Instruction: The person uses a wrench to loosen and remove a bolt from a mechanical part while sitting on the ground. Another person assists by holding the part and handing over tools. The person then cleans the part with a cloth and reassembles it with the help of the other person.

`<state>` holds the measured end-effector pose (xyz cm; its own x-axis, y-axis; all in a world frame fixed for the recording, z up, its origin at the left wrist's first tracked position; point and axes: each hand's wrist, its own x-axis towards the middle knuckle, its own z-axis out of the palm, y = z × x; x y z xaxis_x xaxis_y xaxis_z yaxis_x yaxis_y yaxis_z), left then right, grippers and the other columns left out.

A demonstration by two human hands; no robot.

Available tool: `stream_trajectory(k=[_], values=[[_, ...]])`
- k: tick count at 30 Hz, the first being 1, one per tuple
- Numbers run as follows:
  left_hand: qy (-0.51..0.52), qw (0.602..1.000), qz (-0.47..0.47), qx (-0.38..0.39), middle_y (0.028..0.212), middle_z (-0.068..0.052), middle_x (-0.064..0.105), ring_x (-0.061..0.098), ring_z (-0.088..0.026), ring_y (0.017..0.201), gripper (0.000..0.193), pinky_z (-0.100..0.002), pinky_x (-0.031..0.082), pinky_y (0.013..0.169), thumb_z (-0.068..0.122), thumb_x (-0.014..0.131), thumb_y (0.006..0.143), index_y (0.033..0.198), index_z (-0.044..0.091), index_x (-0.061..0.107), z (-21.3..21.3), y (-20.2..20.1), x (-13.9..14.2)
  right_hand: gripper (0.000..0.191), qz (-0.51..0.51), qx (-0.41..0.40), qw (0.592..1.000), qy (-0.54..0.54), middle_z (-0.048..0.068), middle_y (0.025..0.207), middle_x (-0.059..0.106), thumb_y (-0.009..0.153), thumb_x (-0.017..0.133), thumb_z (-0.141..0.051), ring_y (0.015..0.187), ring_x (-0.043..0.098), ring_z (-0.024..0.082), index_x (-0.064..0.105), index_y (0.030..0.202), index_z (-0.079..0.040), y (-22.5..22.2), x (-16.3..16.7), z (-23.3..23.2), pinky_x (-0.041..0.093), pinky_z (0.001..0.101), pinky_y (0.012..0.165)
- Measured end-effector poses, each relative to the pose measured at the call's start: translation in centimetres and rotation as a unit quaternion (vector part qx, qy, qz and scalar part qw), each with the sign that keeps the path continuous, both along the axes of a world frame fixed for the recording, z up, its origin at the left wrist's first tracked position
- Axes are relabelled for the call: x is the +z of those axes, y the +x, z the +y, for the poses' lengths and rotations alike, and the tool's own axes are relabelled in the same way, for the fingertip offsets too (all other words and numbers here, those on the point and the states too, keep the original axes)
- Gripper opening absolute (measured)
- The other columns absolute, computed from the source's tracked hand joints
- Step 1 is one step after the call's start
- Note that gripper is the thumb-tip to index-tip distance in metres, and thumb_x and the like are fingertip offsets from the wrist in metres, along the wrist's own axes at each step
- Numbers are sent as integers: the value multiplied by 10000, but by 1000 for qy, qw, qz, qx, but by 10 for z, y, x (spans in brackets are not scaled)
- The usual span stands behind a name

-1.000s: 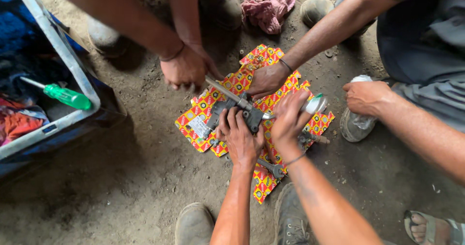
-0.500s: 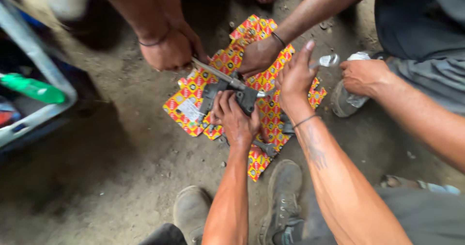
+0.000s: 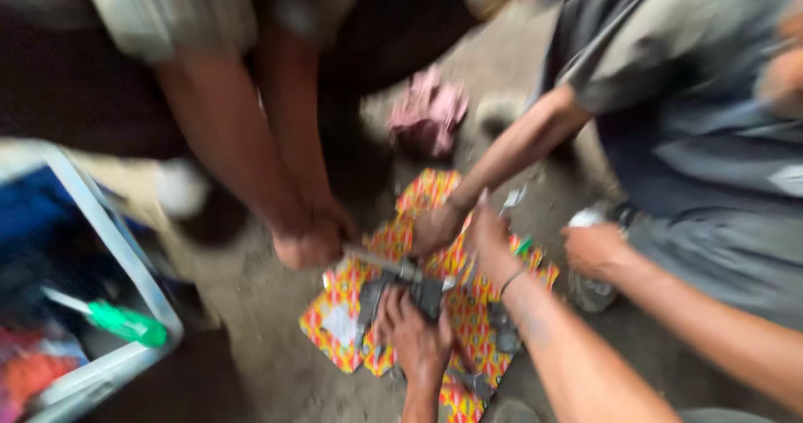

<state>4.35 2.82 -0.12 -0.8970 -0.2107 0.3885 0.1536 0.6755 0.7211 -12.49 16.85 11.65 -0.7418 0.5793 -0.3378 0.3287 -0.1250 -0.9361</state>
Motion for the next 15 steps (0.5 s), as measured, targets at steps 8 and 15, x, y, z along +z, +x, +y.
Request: stream_trajectory(k=[8, 15], values=[[7, 992, -52, -111, 1453, -181, 488, 358, -403, 1421, 816, -576, 245, 1159, 444, 820, 765, 1377, 9, 502, -22, 39, 13, 474, 101, -41, 991, -72, -56, 525, 297, 962, 527, -607, 379, 294, 92, 356, 725, -233, 113, -58, 3, 230, 294, 345], [34, 994, -45, -91, 1471, -282, 431, 395, -450, 1367, 976, -550, 308, 1127, 447, 882, 729, 1464, 4, 418, -64, 83, -6, 599, 149, 17, 984, -99, -46, 522, 302, 1002, 495, -621, 382, 295, 100, 303, 649, -176, 137, -51, 5, 227, 303, 349]])
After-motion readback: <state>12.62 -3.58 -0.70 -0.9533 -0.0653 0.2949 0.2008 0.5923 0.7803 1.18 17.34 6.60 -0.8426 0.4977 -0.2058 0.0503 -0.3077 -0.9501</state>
